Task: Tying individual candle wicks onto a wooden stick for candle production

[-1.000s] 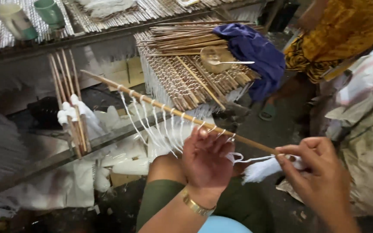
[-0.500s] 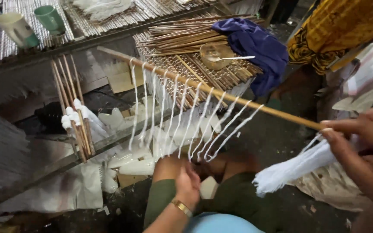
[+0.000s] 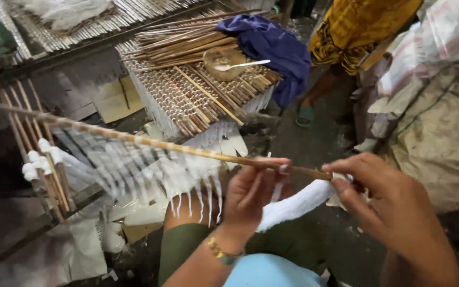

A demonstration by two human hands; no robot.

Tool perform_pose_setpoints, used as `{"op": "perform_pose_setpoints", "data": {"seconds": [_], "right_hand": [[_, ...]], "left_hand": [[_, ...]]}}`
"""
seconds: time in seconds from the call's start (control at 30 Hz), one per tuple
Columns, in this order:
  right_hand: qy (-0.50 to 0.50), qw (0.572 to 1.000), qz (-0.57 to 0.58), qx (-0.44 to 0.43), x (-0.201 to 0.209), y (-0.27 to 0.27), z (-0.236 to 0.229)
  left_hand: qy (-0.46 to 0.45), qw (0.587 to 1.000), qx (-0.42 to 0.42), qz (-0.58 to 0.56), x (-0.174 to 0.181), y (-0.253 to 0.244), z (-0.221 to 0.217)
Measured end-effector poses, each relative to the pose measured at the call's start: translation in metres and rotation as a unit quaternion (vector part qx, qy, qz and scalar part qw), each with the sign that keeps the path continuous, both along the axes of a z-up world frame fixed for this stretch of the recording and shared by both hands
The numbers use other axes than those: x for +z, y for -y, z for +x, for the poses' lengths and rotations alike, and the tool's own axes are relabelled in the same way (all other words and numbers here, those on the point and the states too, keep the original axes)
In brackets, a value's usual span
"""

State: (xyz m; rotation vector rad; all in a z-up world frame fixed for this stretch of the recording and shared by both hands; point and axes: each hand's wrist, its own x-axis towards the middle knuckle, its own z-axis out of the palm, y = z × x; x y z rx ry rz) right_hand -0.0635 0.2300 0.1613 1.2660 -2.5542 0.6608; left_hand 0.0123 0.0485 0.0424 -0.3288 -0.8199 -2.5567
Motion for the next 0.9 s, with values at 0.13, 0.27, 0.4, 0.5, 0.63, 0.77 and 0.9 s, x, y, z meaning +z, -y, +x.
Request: {"op": "perform_pose_setpoints", "data": {"seconds": [0.13, 0.27, 0.4, 0.5, 0.63, 0.77, 0.9], "right_hand": [[0.150, 0.983, -0.104, -0.001, -0.015, 0.000, 0.004], [0.185, 0.971, -0.153, 0.015, -0.024, 0.007, 0.011], [0.159, 0.974, -0.162, 0.018, -0.042, 0.004, 0.005], [0.175, 0.965, -0.196, 0.002, -0.046, 0.005, 0.005], [0.142, 0.973, -0.180, -0.013, -0.050, 0.007, 0.004], [0.144, 0.975, -0.163, -0.053, -0.059, 0.008, 0.001], [0.125, 0.967, -0.217, -0.033, -0.059, 0.010, 0.006]], "left_hand": [[0.025, 0.961, 0.137, -0.241, 0.026, 0.001, 0.012], [0.004, 0.809, 0.276, -0.518, 0.043, -0.004, 0.013], [0.005, 0.855, 0.236, -0.462, 0.044, 0.001, 0.020], [-0.008, 0.876, 0.212, -0.433, 0.044, -0.001, 0.024], [0.091, 0.894, 0.166, -0.405, 0.032, -0.009, 0.024], [0.051, 0.852, 0.243, -0.461, 0.031, -0.007, 0.023], [0.039, 0.885, 0.233, -0.402, 0.024, -0.001, 0.022]]}}
